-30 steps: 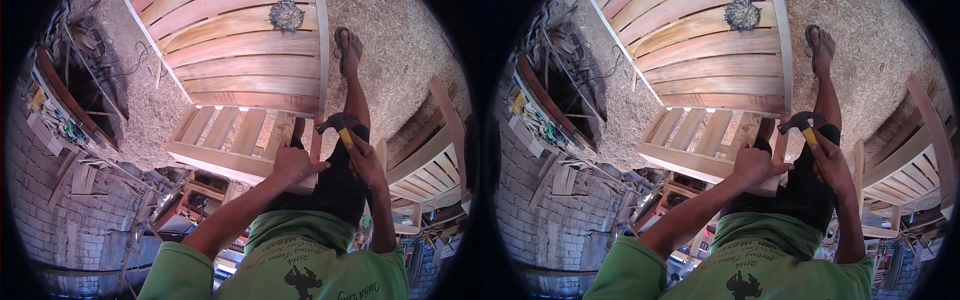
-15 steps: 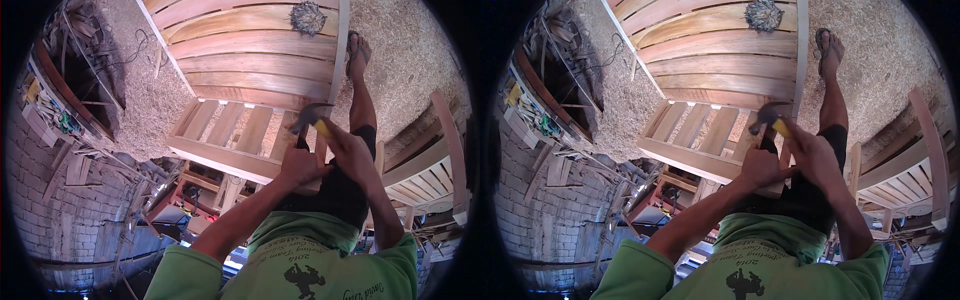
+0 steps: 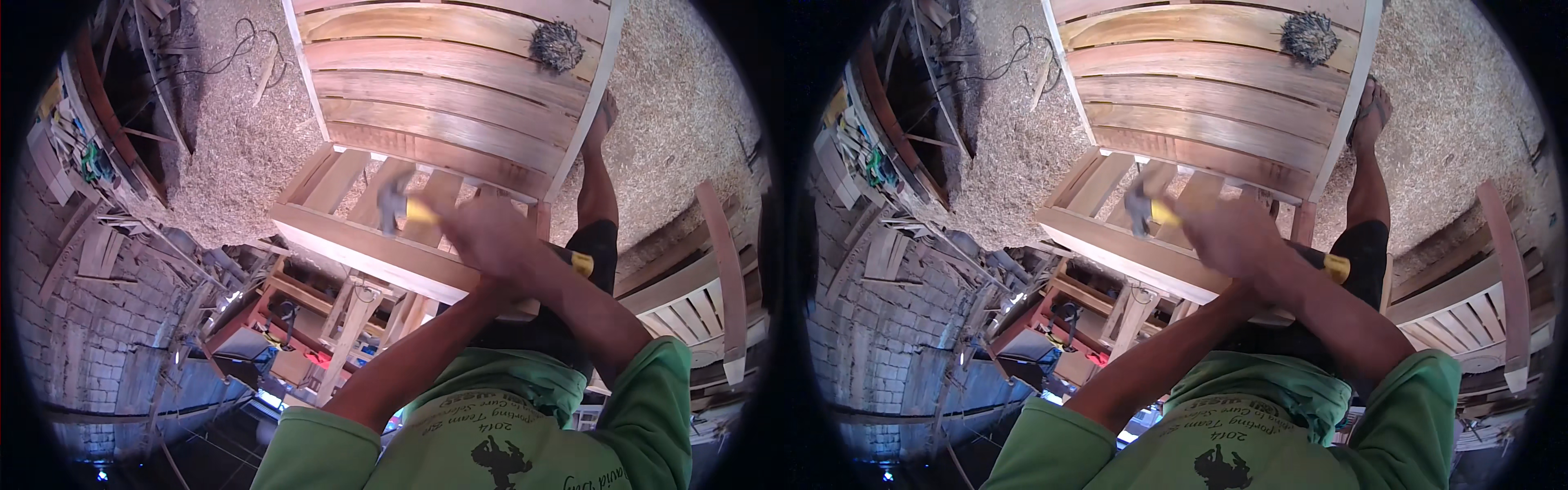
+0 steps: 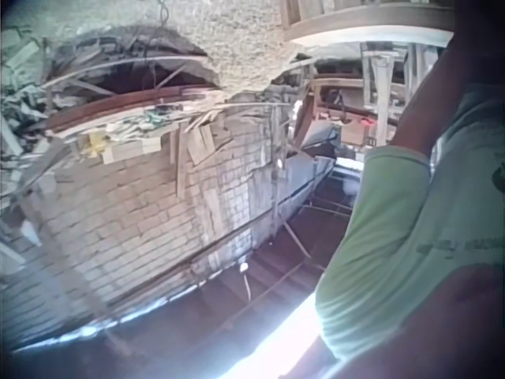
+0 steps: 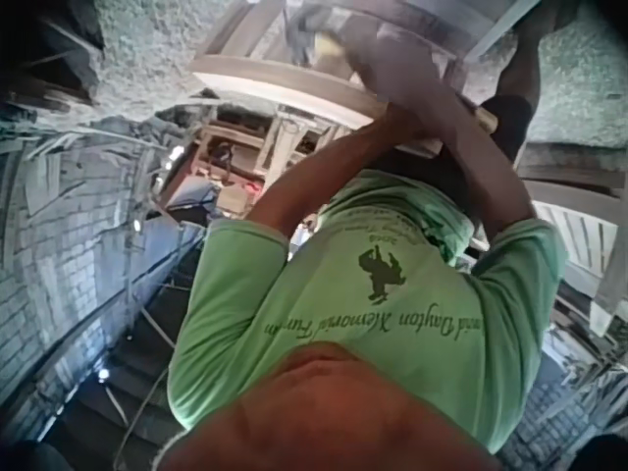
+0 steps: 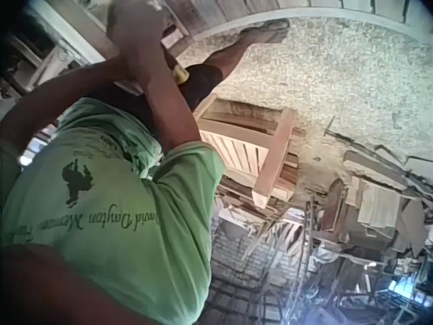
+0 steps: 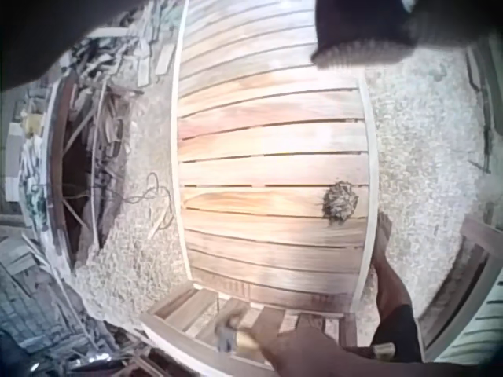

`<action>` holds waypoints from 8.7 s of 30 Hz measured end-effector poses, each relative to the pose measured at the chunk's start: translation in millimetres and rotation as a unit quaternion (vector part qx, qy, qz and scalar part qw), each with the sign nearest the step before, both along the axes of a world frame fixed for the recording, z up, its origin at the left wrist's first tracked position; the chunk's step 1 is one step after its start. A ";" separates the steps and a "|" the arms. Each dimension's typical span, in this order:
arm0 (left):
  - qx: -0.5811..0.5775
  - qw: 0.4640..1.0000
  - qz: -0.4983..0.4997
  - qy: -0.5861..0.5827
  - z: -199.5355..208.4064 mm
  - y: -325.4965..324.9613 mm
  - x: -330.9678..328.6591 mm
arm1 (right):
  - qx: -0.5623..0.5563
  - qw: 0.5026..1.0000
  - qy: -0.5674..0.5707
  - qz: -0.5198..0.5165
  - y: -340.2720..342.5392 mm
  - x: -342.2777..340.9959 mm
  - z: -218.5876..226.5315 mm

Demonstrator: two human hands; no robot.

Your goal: The person assembles a wooden slatted frame by positioning slats and securing them with nails. They use a hammer to drive nails into the wood, repeatedly adjusting the slats and striking the nails to fasten the structure.

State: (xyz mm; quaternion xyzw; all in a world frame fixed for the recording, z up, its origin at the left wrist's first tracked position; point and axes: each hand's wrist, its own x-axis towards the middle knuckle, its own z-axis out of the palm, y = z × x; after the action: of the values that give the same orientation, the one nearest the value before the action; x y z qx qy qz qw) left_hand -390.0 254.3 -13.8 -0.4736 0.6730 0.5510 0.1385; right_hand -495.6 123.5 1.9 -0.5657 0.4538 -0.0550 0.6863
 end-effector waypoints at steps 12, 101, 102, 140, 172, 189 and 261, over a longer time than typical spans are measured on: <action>0.006 0.985 -0.133 -0.109 8.9 -20.1 -12.7 | 0.262 0.932 -0.112 -0.225 -13.2 2.2 -59.9; -0.027 0.986 -0.120 -0.109 3.5 -8.9 -6.8 | 0.407 0.902 -0.086 -0.112 13.5 -36.9 -95.8; -0.043 0.986 -0.110 -0.121 1.2 -8.8 -8.5 | 0.443 0.891 -0.063 -0.081 6.9 -51.9 -95.0; -0.081 0.978 -0.160 -0.111 -3.3 -18.6 -19.2 | 0.346 0.933 -0.095 -0.033 61.5 -50.9 -116.0; -0.009 0.986 -0.100 -0.134 3.3 -21.3 -20.6 | 0.443 0.896 0.003 -0.023 19.7 -58.0 -103.7; 0.020 0.984 -0.103 -0.142 1.3 -18.7 -20.7 | 0.347 0.932 -0.090 0.059 38.4 -63.8 -119.3; -0.088 0.957 -0.166 -0.219 55.7 -85.1 53.1 | 0.476 0.865 -0.106 -0.122 151.9 -164.9 -109.9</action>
State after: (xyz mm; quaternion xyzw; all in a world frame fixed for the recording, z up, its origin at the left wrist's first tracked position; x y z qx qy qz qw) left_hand -336.9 169.2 41.9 -0.4744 0.7411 0.3416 0.3302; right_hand -660.5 275.5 -108.0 -0.1014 0.4147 0.0241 0.9040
